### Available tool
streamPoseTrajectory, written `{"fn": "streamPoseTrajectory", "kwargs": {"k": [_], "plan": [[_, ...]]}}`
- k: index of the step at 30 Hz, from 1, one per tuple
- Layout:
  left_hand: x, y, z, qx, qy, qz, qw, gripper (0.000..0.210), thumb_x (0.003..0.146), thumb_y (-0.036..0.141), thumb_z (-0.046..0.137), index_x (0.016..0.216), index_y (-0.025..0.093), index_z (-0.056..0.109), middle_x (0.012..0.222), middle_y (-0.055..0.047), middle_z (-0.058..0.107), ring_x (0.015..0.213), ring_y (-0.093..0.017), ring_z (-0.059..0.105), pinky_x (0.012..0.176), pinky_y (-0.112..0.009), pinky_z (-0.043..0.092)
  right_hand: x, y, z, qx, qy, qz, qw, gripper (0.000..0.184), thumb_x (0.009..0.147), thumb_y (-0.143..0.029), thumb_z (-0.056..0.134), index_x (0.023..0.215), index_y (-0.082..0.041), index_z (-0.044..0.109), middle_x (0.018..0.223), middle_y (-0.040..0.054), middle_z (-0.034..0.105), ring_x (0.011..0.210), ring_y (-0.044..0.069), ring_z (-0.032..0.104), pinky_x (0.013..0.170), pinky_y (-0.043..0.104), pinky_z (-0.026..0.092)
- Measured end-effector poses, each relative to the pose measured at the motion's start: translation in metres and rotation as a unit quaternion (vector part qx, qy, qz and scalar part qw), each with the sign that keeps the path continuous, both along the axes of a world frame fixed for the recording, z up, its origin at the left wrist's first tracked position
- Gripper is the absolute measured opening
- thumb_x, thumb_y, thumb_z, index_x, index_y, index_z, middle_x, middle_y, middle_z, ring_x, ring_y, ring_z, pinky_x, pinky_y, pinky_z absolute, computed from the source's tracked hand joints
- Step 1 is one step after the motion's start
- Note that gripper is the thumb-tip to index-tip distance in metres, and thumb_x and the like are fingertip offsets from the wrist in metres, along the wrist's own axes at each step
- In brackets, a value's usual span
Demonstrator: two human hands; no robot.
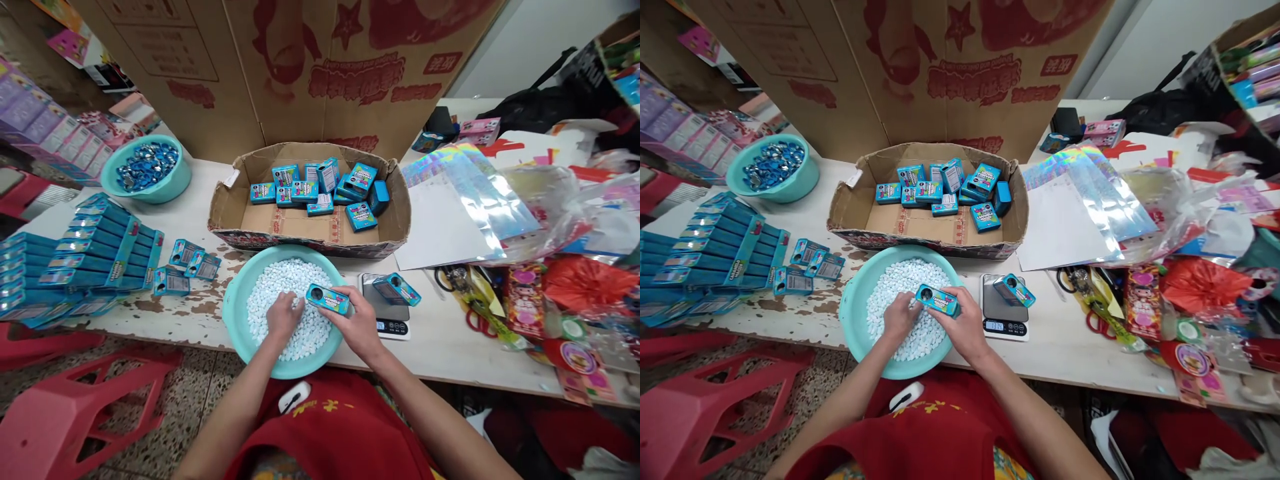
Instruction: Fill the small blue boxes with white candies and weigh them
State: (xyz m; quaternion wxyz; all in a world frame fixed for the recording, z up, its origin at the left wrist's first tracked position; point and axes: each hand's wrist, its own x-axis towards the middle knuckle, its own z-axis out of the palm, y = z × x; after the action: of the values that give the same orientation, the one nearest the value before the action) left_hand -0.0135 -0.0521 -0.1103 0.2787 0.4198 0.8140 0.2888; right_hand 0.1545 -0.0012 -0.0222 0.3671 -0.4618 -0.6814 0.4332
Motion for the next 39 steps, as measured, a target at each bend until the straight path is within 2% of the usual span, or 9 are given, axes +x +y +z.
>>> {"fn": "streamPoseTrajectory", "kwargs": {"k": [3,5,9,12,16,19,22,25,39], "plan": [[-0.01,0.002,0.013,0.031,-0.101,0.084,0.991,0.03,0.076,0.045,0.058,0.065,0.018,0.053,0.061,0.001,0.049,0.061,-0.014,0.049,0.062,-0.026,0.039,0.002,-0.001,-0.002,-0.007,-0.02,0.019,1.0,0.032,0.073,-0.032,0.074,0.1,-0.022,0.059,0.096,0.0034,0.061,0.09,0.021,0.059,0.081,0.033,0.047],[-0.011,0.006,0.033,0.068,-0.199,0.136,0.968,0.033,0.077,0.049,0.055,0.067,0.018,0.05,0.057,0.003,0.047,0.051,-0.011,0.045,0.052,-0.023,0.036,0.0,-0.001,-0.005,-0.001,-0.03,0.04,0.999,0.033,0.073,-0.03,0.074,0.1,-0.022,0.058,0.096,0.0035,0.061,0.09,0.021,0.059,0.08,0.033,0.047],[-0.002,0.017,0.082,0.224,-0.451,0.206,0.839,0.025,0.073,0.039,0.063,0.075,0.018,0.049,0.06,0.004,0.051,0.047,-0.009,0.048,0.047,-0.021,0.036,-0.014,-0.004,-0.011,0.003,-0.064,0.073,0.995,0.032,0.071,-0.024,0.075,0.098,-0.02,0.058,0.094,0.0042,0.061,0.09,0.022,0.059,0.08,0.034,0.047],[0.003,0.024,0.104,0.28,-0.477,0.217,0.804,0.02,0.073,0.032,0.065,0.075,0.017,0.051,0.065,0.002,0.055,0.059,-0.012,0.057,0.059,-0.023,0.044,-0.026,-0.008,-0.008,-0.005,-0.102,0.099,0.99,0.033,0.068,-0.019,0.075,0.097,-0.02,0.059,0.092,0.0042,0.062,0.089,0.023,0.059,0.078,0.035,0.046],[0.003,0.029,0.11,0.318,-0.455,0.224,0.801,0.019,0.073,0.03,0.065,0.077,0.017,0.052,0.07,0.001,0.058,0.064,-0.012,0.059,0.067,-0.026,0.047,-0.033,-0.009,0.005,0.018,-0.103,0.101,0.989,0.034,0.068,-0.022,0.075,0.098,-0.021,0.059,0.094,0.0037,0.063,0.092,0.023,0.059,0.081,0.035,0.044],[0.001,0.033,0.109,0.309,-0.444,0.244,0.805,0.021,0.073,0.031,0.066,0.078,0.016,0.052,0.071,0.001,0.057,0.062,-0.011,0.058,0.064,-0.025,0.047,-0.035,-0.007,0.011,0.026,-0.114,0.092,0.989,0.031,0.068,-0.023,0.075,0.095,-0.021,0.059,0.092,0.0036,0.064,0.09,0.023,0.06,0.079,0.035,0.043],[0.001,0.035,0.11,0.289,-0.432,0.257,0.814,0.023,0.073,0.034,0.065,0.078,0.016,0.052,0.067,0.003,0.054,0.056,-0.01,0.055,0.058,-0.023,0.045,-0.036,-0.005,0.011,0.018,-0.128,0.103,0.986,0.03,0.068,-0.022,0.074,0.094,-0.021,0.059,0.091,0.0034,0.064,0.089,0.023,0.06,0.078,0.035,0.043],[0.001,0.034,0.112,0.299,-0.414,0.233,0.828,0.023,0.075,0.036,0.064,0.077,0.017,0.051,0.064,0.003,0.053,0.053,-0.01,0.053,0.053,-0.022,0.044,-0.037,-0.006,0.009,0.02,-0.128,0.098,0.987,0.03,0.068,-0.022,0.073,0.095,-0.021,0.059,0.092,0.0033,0.063,0.09,0.023,0.059,0.078,0.035,0.044],[0.0,0.03,0.112,0.299,-0.385,0.192,0.852,0.026,0.081,0.036,0.06,0.067,0.016,0.051,0.059,0.003,0.049,0.052,-0.008,0.049,0.054,-0.021,0.041,-0.047,-0.015,0.009,0.02,-0.119,0.083,0.989,0.033,0.066,-0.019,0.074,0.095,-0.021,0.059,0.09,0.0023,0.062,0.089,0.022,0.059,0.078,0.033,0.043]]}}
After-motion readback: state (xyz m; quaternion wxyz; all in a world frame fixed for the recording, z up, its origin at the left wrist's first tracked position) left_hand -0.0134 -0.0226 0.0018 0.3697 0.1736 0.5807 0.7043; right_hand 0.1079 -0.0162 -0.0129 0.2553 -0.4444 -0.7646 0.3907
